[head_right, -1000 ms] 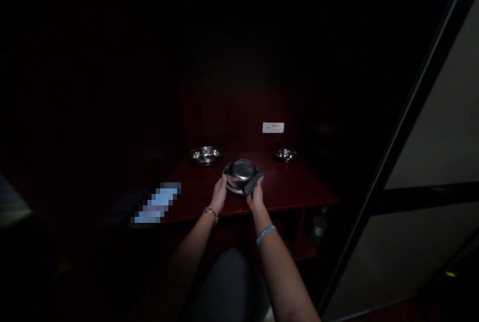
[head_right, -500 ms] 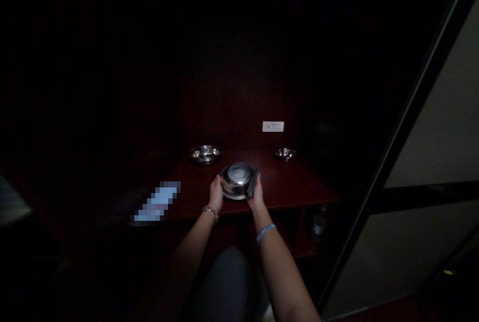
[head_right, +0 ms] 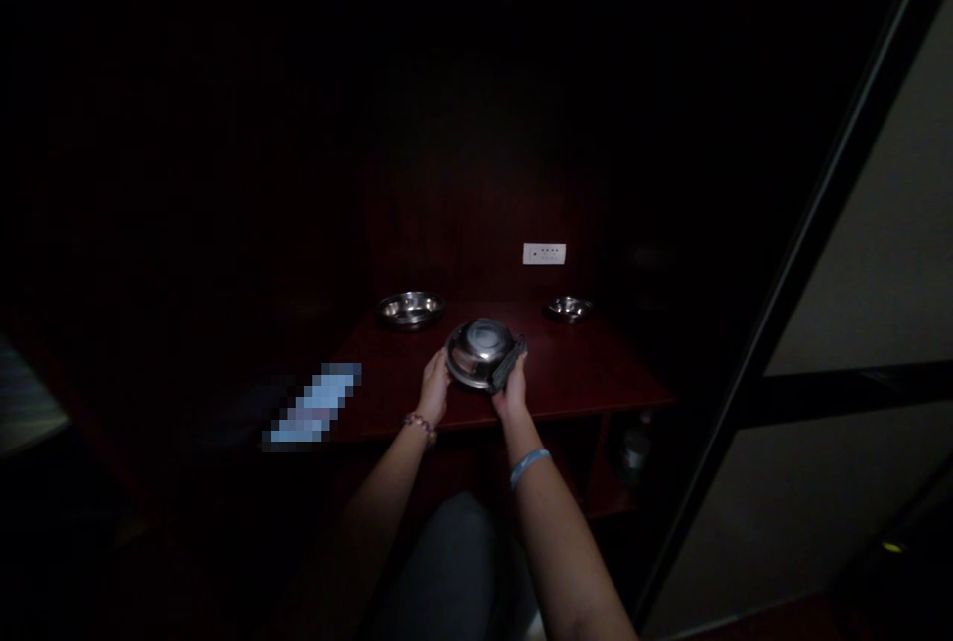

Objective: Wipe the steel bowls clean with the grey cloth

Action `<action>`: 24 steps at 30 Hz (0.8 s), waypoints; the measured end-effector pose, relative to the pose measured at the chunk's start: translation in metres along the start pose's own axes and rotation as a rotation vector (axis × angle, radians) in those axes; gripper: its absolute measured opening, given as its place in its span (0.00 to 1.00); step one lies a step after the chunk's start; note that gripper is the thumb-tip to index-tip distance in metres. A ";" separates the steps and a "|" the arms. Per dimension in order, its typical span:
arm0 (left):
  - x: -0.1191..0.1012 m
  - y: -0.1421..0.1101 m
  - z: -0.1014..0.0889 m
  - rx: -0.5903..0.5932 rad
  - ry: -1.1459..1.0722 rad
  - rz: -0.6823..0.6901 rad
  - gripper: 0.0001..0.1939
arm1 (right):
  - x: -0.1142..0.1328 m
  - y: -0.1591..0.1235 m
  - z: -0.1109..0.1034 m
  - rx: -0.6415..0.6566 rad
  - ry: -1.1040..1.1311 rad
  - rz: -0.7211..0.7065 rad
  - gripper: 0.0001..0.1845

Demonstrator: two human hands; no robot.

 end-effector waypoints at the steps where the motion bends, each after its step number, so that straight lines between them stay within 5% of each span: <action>1: 0.000 0.000 0.001 0.016 0.011 -0.003 0.19 | 0.000 0.000 0.000 0.006 -0.003 -0.005 0.26; 9: 0.004 0.003 -0.002 0.000 0.120 0.024 0.16 | 0.002 -0.006 0.007 0.067 0.008 0.009 0.26; 16: 0.005 0.005 -0.008 -0.129 0.038 -0.030 0.15 | 0.007 -0.009 0.014 0.083 -0.056 -0.045 0.23; 24: 0.004 0.004 -0.007 -0.132 -0.034 -0.059 0.20 | 0.005 -0.008 0.015 0.124 -0.042 -0.015 0.22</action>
Point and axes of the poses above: each hand's wrist, its own y-axis towards the middle knuckle, its own z-axis out of the palm, x = y × z, the point moved 5 cm from there along y, towards the middle knuckle, and after that the axes turned 3 degrees about z, right-handed, at the moved point
